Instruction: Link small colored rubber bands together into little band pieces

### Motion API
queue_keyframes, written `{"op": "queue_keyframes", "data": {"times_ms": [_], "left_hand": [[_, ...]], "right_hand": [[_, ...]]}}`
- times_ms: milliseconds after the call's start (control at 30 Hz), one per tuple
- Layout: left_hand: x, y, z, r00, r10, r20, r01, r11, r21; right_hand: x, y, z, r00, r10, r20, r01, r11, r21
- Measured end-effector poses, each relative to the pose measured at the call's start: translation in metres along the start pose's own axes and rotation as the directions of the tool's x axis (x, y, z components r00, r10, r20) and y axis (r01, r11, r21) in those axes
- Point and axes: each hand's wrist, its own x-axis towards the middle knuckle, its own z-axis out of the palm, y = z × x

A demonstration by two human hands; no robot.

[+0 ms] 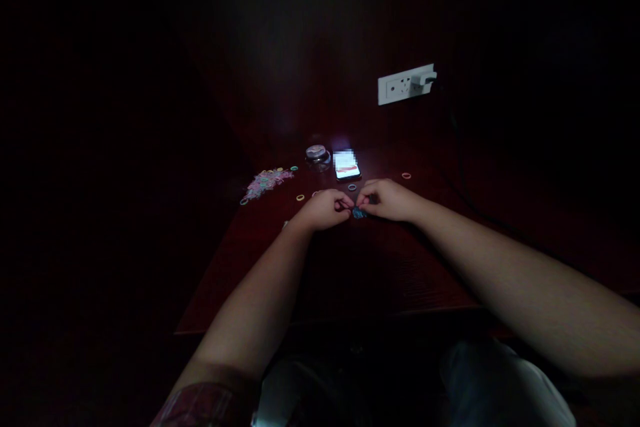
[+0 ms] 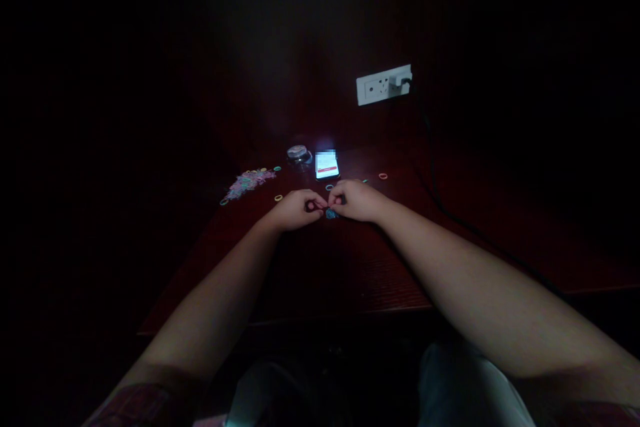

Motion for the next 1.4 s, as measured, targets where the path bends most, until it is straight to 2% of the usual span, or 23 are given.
{"op": "queue_keyframes", "data": {"times_ms": [333,767,900,1033,1300,1400], "left_hand": [[0.0016,0.0041,0.0009,0.999,0.038,0.03,-0.038,0.999,0.011],[0.0027,0.0075,0.003,0.999,0.031,0.035,-0.03,0.999,-0.025],[0.0031,0.0073,0.0036,0.998,0.014,0.069,-0.007,0.995,-0.097],[0.0025,0.0067,0.0046,0.999,-0.016,0.051,0.023,0.99,-0.136],[0.0008,0.0064,0.0035,0.995,0.056,0.088,-0.044,0.99,-0.134],[0.0012,0.0072,0.0048,0.995,0.058,0.075,-0.05,0.993,-0.105]], "right_hand": [[0.0008,0.0031,0.0052,0.987,0.105,0.122,-0.114,0.991,0.069],[0.0008,0.0015,0.0059,0.989,0.106,0.105,-0.116,0.988,0.099],[0.001,0.002,0.0049,0.994,0.098,0.039,-0.1,0.993,0.064],[0.001,0.0027,0.0039,0.996,0.084,0.018,-0.084,0.996,0.037],[0.0004,0.001,0.0048,0.995,0.082,0.054,-0.086,0.993,0.081],[0.0009,-0.0013,0.0041,0.996,0.089,0.014,-0.09,0.993,0.076]]}}
